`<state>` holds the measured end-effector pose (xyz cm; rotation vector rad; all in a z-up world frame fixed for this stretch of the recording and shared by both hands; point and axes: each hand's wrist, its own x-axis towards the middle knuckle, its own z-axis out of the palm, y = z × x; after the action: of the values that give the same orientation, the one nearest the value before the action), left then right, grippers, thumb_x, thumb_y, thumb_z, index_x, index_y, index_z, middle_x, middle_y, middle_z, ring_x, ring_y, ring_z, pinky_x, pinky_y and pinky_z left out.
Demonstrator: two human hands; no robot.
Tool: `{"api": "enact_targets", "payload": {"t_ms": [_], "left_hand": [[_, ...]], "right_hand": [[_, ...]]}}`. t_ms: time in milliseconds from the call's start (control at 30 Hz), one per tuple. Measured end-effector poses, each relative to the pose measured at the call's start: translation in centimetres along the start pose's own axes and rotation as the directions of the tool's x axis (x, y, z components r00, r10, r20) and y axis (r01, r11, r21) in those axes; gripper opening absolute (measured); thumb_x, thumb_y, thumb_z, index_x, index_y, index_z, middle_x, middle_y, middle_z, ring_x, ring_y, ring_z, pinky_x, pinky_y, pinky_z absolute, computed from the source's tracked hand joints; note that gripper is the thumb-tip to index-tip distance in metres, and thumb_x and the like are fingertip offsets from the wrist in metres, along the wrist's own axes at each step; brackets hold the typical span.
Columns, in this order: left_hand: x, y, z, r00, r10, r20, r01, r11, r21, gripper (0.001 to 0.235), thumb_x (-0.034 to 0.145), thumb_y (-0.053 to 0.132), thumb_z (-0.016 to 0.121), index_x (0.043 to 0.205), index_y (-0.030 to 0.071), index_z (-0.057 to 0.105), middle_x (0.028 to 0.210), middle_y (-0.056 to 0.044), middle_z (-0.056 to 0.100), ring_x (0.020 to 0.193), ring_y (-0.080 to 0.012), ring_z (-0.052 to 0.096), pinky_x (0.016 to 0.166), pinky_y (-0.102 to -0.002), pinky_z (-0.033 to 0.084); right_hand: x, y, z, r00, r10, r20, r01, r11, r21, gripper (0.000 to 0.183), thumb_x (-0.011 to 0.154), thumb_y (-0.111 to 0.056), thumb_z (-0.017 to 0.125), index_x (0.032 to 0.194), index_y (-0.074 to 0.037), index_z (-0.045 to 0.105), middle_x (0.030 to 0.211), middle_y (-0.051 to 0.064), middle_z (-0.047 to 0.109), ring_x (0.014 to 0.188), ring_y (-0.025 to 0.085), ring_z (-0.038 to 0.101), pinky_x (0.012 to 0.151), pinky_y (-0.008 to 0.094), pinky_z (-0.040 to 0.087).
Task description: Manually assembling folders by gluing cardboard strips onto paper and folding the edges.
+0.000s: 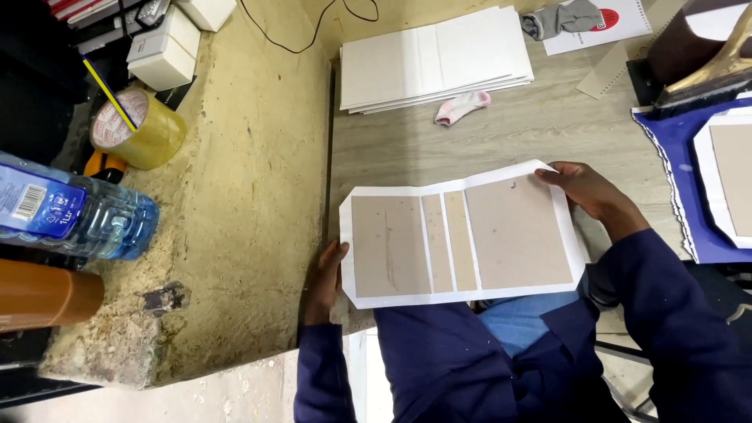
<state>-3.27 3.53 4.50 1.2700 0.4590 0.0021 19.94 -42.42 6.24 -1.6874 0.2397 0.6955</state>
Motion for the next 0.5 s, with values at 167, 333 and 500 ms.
{"api": "enact_targets", "payload": {"t_ms": [167,333,500], "left_hand": [[-0.1,7.5,3.6,0.987,-0.123,-0.107,0.16,0.852,0.498,0.054,0.092,0.046,0.069,0.138,0.018,0.076,0.121,-0.002,0.083,0.104,-0.0156,0.076,0.086,-0.029,0.056],[3.0,9.2,3.9,0.986,-0.126,-0.106,0.163,0.836,0.525,0.043,0.095,0.047,0.07,0.122,0.015,0.079,0.096,0.003,0.075,0.085,-0.01,0.065,0.075,-0.026,0.046],[7.2,9.4,2.9,0.998,-0.057,0.022,0.029,0.762,0.647,0.049,0.093,0.055,0.076,0.076,0.024,0.042,0.076,0.01,0.029,0.07,-0.007,0.029,0.068,-0.027,0.021]], "right_hand": [[3.9,2.5,-1.8,0.986,-0.159,0.039,0.16,0.987,-0.004,0.01,0.105,-0.018,0.075,0.099,-0.01,0.072,0.095,0.006,0.076,0.082,0.02,0.07,0.076,0.033,0.056],[-0.2,-0.7,-0.6,0.979,-0.204,0.009,0.201,0.955,-0.217,0.011,0.109,-0.013,0.068,0.111,-0.007,0.077,0.103,0.005,0.078,0.091,0.019,0.07,0.084,0.033,0.053],[0.0,-1.8,-0.1,0.966,-0.257,0.016,0.242,0.885,-0.399,0.015,0.11,-0.013,0.066,0.114,-0.008,0.079,0.103,0.003,0.077,0.092,0.017,0.068,0.084,0.033,0.051]]}}
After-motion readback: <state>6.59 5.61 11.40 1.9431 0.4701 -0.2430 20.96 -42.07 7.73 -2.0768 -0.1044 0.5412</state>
